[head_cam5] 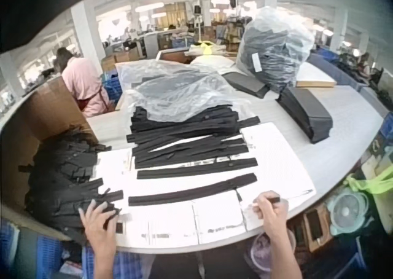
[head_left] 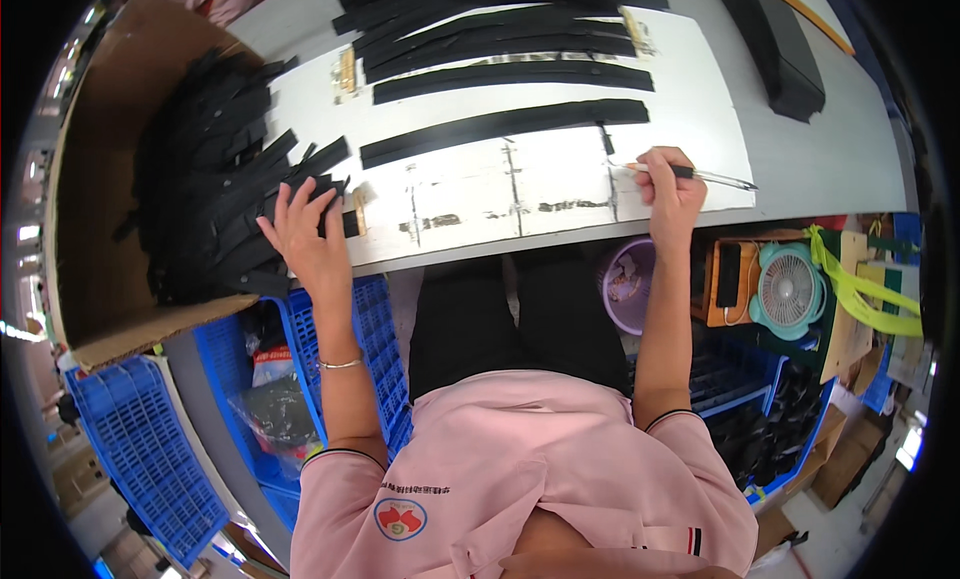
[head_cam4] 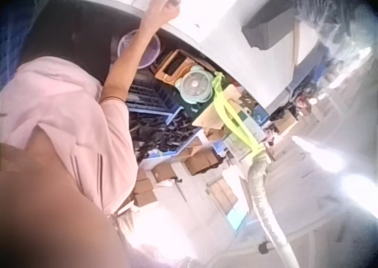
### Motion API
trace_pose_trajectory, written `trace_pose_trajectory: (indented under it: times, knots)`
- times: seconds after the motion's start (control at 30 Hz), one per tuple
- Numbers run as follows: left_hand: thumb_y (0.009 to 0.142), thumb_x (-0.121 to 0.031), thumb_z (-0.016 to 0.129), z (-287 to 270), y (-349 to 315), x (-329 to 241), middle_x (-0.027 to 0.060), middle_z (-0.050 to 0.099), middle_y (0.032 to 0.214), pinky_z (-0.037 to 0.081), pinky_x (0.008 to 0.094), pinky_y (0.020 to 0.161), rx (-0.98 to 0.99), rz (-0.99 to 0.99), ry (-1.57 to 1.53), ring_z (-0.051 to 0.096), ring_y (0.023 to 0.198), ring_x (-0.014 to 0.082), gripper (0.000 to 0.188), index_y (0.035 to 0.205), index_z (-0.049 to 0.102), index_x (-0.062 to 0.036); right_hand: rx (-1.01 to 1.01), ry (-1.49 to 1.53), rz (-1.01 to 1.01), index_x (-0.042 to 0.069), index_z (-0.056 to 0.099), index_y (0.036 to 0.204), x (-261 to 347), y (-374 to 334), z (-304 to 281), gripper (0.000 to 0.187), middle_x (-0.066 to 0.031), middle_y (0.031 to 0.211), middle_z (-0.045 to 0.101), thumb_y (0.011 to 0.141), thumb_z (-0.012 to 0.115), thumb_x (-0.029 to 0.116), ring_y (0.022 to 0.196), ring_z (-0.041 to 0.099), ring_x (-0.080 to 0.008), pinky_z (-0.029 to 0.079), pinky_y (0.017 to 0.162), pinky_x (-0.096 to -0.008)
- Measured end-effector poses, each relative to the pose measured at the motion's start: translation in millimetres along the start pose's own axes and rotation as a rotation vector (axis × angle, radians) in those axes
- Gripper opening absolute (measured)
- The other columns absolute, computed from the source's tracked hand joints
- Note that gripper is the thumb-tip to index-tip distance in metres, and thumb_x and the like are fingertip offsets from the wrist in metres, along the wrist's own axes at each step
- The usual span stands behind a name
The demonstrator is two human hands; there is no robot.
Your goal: The person is inspecting and sorting black zipper components on a white workbench, using a pen to mark or point at specific parts of the zippers.
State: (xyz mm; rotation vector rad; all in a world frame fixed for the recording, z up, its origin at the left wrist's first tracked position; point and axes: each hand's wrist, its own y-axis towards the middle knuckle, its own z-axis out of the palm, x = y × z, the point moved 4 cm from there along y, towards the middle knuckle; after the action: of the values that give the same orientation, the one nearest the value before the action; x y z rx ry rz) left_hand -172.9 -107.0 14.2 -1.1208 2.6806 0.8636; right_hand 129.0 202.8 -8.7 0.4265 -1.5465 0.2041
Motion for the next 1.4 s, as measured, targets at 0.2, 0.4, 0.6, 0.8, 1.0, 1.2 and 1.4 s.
trace_pose_trajectory:
  times: [0.2,0.4,0.6,0.8,1.0,1.2,1.4]
  knots:
    - [0.104,-0.022,0.058,47.8,-18.2,-129.4,0.0094,0.060,0.146,0.014,0.0599,0.124,0.235,0.257,-0.213,0.046,0.145,0.0319,0.029,0.129,0.071,-0.0129,-0.006,0.003,-0.021,0.002,0.073,0.116,15.9,-6.6,8.2,0.019,-0.0021,0.074,0.065,0.104,0.063,0.014,0.061,0.052,-0.0038,0.039,0.055,-0.0188]
    - [0.098,-0.025,0.068,64.6,-32.1,-191.4,0.0145,0.053,0.152,0.017,0.0592,0.123,0.329,0.347,-0.366,0.042,0.147,0.0347,0.044,0.139,0.064,-0.0108,0.075,-0.562,-0.495,0.009,0.072,0.124,32.7,-53.9,37.2,0.032,-0.0098,0.098,0.077,0.092,0.075,0.010,0.096,0.072,-0.0244,0.055,0.086,-0.0373]
    - [0.098,-0.028,0.069,51.9,-39.4,-173.6,0.0141,0.043,0.160,0.013,0.0602,0.124,0.390,0.338,-0.411,0.032,0.153,0.0349,0.062,0.152,0.049,-0.0076,0.107,-0.912,-0.687,0.009,0.063,0.137,21.0,-81.7,36.8,0.058,-0.0081,0.122,0.071,0.082,0.079,0.004,0.121,0.061,-0.0284,0.044,0.108,-0.0480]
    - [0.098,-0.031,0.068,28.9,-54.0,-129.3,0.0163,0.041,0.161,0.012,0.0625,0.123,0.390,0.251,-0.231,0.030,0.153,0.0367,0.067,0.153,0.044,-0.0002,-0.097,-1.122,-0.670,0.009,0.065,0.137,12.7,-66.7,-11.8,0.047,-0.0112,0.116,0.071,0.091,0.073,0.003,0.114,0.061,-0.0253,0.041,0.112,-0.0486]
    - [0.097,-0.029,0.069,9.3,-69.2,-89.1,0.0142,0.041,0.162,0.006,0.0626,0.123,0.266,0.074,-0.176,0.028,0.154,0.0352,0.069,0.155,0.043,-0.0020,-0.104,-1.100,-0.696,0.010,0.069,0.133,5.7,-66.7,-13.3,0.033,-0.0101,0.112,0.069,0.100,0.066,0.009,0.111,0.059,-0.0279,0.043,0.110,-0.0448]
    - [0.095,-0.032,0.073,10.7,-65.5,-74.2,0.0083,0.046,0.159,0.002,0.0617,0.123,0.292,0.073,-0.181,0.033,0.153,0.0297,0.066,0.153,0.050,-0.0091,-0.115,-1.082,-0.684,0.009,0.069,0.132,4.7,-66.5,-12.5,0.034,-0.0100,0.107,0.069,0.099,0.067,0.006,0.107,0.059,-0.0276,0.044,0.105,-0.0446]
    - [0.091,-0.038,0.076,7.7,-67.0,-69.3,0.0080,0.049,0.156,0.007,0.0662,0.121,0.236,0.052,-0.180,0.038,0.149,0.0308,0.069,0.151,0.052,-0.0146,-0.092,-1.118,-0.690,0.008,0.070,0.129,6.9,-63.4,-15.6,0.034,-0.0091,0.102,0.069,0.096,0.068,0.002,0.098,0.063,-0.0255,0.044,0.109,-0.0473]
